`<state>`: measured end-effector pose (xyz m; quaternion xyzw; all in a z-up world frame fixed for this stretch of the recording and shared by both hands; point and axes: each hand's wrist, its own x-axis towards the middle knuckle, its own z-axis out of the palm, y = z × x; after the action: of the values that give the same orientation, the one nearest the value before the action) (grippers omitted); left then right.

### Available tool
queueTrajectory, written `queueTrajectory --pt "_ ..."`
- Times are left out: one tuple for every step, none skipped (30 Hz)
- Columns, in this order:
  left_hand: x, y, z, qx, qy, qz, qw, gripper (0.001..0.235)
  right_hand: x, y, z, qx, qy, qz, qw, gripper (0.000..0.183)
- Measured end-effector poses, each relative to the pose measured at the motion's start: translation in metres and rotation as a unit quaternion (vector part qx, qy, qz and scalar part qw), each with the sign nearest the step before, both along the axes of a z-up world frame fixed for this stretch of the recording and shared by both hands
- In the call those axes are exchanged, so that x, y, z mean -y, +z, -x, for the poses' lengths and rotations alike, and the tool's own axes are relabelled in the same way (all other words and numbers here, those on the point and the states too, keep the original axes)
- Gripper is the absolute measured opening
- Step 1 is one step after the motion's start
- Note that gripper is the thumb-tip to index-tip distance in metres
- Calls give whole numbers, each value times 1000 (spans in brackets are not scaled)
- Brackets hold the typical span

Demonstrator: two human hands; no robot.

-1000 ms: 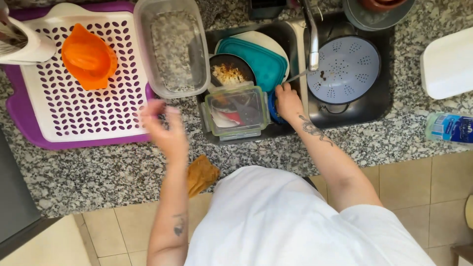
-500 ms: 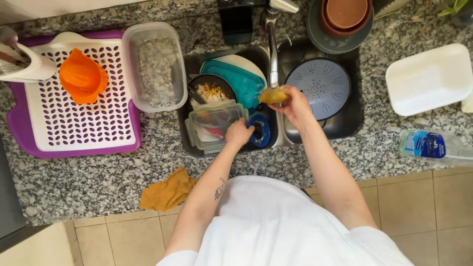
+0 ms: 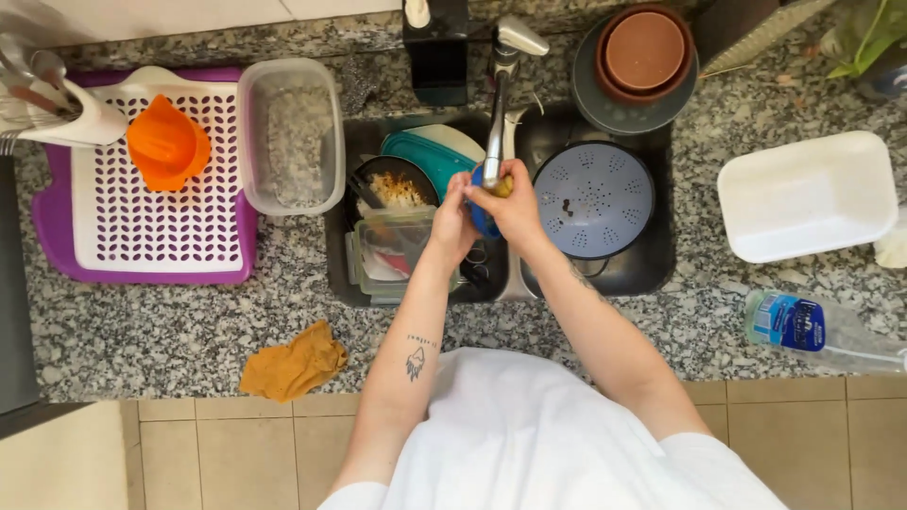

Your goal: The person washes various kitchen items in a double-basin sink using a sponge and running water. They clean a frying pan, a knife, a fork, a spoon, an orange funnel, and a blue strainer, placing the cleaned items into a purple dish rack.

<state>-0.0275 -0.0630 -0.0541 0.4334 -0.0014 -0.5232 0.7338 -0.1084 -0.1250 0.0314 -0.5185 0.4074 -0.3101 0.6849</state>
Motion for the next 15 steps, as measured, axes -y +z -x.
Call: queueTrajectory --pt "-2 34 7 0 -1 0 1000 20 4 -4 6 0 -1 0 1000 51" --pt "-3 69 12 48 -25 -57 997 26 8 -9 10 -1 -13 -26 1000 42" --pt "-5 104 17 96 -48 -114 988 33 13 -13 14 -2 -24 -53 998 32" --pt "-6 79 13 98 -49 -113 988 33 16 -14 18 0 -25 -52 998 32" --pt "-7 55 10 48 -71 -115 990 40 20 -16 23 37 -30 -148 988 29" --pt "-7 30 6 -2 -95 -117 989 48 24 -17 27 74 -37 -241 967 25" --pt "-6 19 3 -1 -97 -116 989 48 33 -31 30 76 -38 -239 967 25" --pt "-7 7 0 -36 -91 -114 989 39 40 -45 34 37 -63 -241 968 23" --pt "-8 -4 -4 -71 -85 -112 988 31 47 -59 37 -1 -89 -242 966 30" --pt "-11 8 -5 -72 -85 -115 987 31 49 -54 43 -2 -90 -244 966 30" --pt "-13 21 -7 -73 -73 -105 989 29 51 -49 49 -30 -94 -155 983 20" --pt "-14 33 -11 -72 -59 -93 991 27 56 -43 52 -56 -95 -63 992 18" --pt "-17 28 -10 -72 -57 -93 991 27 53 -43 51 -55 -93 -63 992 18" --pt "-18 23 -10 -64 -44 -87 993 28 51 -42 48 6 -68 -24 997 26" --pt "-20 18 -11 -56 -30 -82 995 29 50 -41 45 67 -42 16 997 50"
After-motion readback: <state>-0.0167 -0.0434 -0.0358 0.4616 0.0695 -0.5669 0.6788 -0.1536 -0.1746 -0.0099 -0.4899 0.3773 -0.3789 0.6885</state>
